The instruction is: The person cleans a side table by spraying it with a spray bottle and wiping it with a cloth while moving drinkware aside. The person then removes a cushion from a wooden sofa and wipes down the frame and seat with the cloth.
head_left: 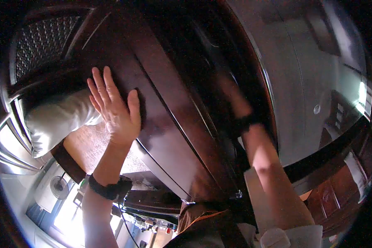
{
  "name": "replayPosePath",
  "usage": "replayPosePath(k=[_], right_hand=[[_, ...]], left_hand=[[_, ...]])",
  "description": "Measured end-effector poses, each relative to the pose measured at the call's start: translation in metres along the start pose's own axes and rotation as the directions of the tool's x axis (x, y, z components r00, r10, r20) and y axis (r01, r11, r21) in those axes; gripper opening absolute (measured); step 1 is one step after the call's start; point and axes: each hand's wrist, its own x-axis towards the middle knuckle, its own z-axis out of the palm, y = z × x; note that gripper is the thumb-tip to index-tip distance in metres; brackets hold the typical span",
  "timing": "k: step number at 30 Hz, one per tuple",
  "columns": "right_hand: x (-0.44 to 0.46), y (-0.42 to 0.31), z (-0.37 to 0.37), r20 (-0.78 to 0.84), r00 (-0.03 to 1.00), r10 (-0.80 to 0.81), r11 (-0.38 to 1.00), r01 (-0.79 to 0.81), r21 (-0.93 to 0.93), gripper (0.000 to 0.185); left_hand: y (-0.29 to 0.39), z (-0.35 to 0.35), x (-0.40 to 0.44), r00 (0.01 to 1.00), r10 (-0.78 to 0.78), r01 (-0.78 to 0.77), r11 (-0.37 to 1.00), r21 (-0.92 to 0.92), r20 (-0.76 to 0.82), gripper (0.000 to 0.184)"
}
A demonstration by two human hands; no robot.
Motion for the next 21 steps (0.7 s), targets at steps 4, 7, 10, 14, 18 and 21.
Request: replayPosePath(k=[4,7,10,14,18,21], right_hand=[[0.120,-0.035,0.022,0.030,0.990,-0.139,0.988,0.140,-0.065,0.036],[0.192,-0.042,0.039,0.049,0.988,-0.150,0.981,0.154,-0.116,0.036],[0.234,-0.041,0.048,0.078,0.991,-0.113,0.981,0.124,-0.150,0.036],[0.225,-0.034,0.043,0.096,0.988,-0.121,0.979,0.135,-0.152,0.036],[0.146,-0.005,0.014,0.091,0.989,-0.119,0.978,0.132,-0.161,0.036],[0.053,0.023,-0.008,0.072,0.997,-0.031,0.985,0.042,-0.170,0.036]], left_hand=[[0.003,-0.002,0.002,1.000,-0.007,0.007,1.000,0.002,0.014,0.074],[0.005,-0.004,0.003,0.997,-0.030,0.032,0.999,-0.024,0.070,0.078],[0.005,-0.006,0.004,0.995,-0.038,0.041,0.999,-0.030,0.090,0.080],[0.005,-0.006,0.005,0.998,-0.021,0.022,0.999,-0.024,0.060,0.076],[0.002,0.000,0.003,1.000,-0.024,0.024,1.000,-0.002,0.010,0.078],[-0.001,0.006,-0.002,0.999,0.008,-0.008,1.000,0.004,-0.051,0.072]])
